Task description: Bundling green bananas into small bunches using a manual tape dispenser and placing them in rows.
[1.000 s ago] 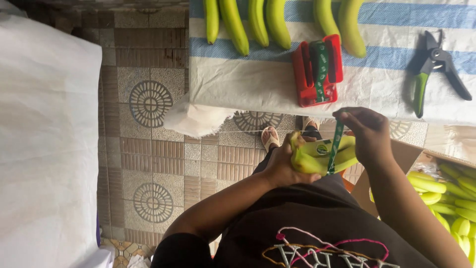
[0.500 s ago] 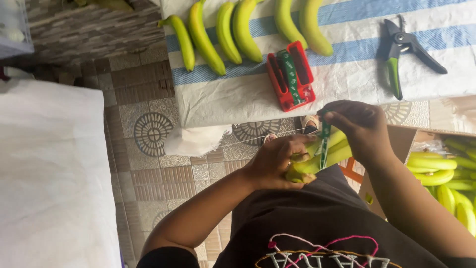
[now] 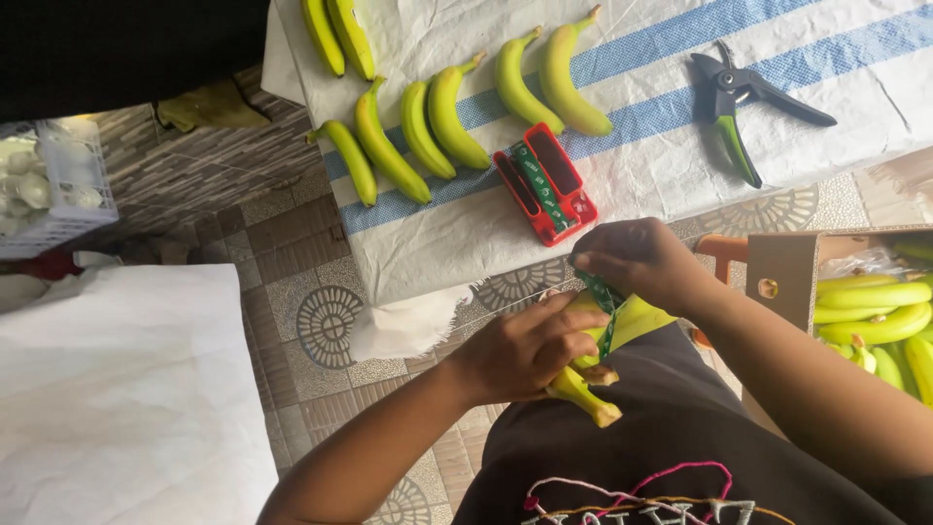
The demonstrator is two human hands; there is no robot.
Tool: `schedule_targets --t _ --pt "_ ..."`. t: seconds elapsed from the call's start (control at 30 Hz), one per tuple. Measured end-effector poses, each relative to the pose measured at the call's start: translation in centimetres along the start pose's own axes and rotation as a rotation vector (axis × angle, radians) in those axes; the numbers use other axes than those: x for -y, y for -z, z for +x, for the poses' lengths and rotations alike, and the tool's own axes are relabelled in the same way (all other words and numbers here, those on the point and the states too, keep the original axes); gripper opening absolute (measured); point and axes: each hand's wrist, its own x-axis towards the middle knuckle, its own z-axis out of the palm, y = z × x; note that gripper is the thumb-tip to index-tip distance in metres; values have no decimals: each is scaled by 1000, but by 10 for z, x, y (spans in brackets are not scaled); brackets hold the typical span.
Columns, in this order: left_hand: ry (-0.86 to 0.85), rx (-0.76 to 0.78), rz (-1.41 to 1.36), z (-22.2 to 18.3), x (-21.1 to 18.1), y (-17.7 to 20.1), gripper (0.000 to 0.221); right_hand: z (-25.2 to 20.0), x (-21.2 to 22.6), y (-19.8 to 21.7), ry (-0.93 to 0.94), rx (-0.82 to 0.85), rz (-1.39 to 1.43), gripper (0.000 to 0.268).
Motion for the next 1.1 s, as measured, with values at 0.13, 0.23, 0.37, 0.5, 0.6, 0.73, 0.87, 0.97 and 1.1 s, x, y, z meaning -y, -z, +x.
schedule_targets --t 0.13,0.23,0.37,0.5,0.6,0.73,0.87,0.97,1.1 --pt "-126 103 73 9 5 15 27 11 -18 0 64 118 -109 24" --pt "-167 174 129 19 6 30 25 21 -23 1 88 239 -150 24" --pt "-186 269 155 23 10 43 25 24 -15 -1 -46 445 -195 32" --pt "-111 407 51 47 -5 68 41 4 30 -5 -555 523 -1 43" --pt "-171 415 -56 69 -11 82 61 6 35 0 -473 500 57 47" --pt "139 503 -294 69 -4 89 60 7 35 9 -339 469 170 64" --pt "547 254 -617 50 13 97 92 10 35 19 -186 479 237 87" --pt "652 -165 -1063 37 21 83 109 13 32 24 -85 522 270 104" --pt "759 -803 -1143 32 8 11 92 28 29 -18 -2 290 355 95"
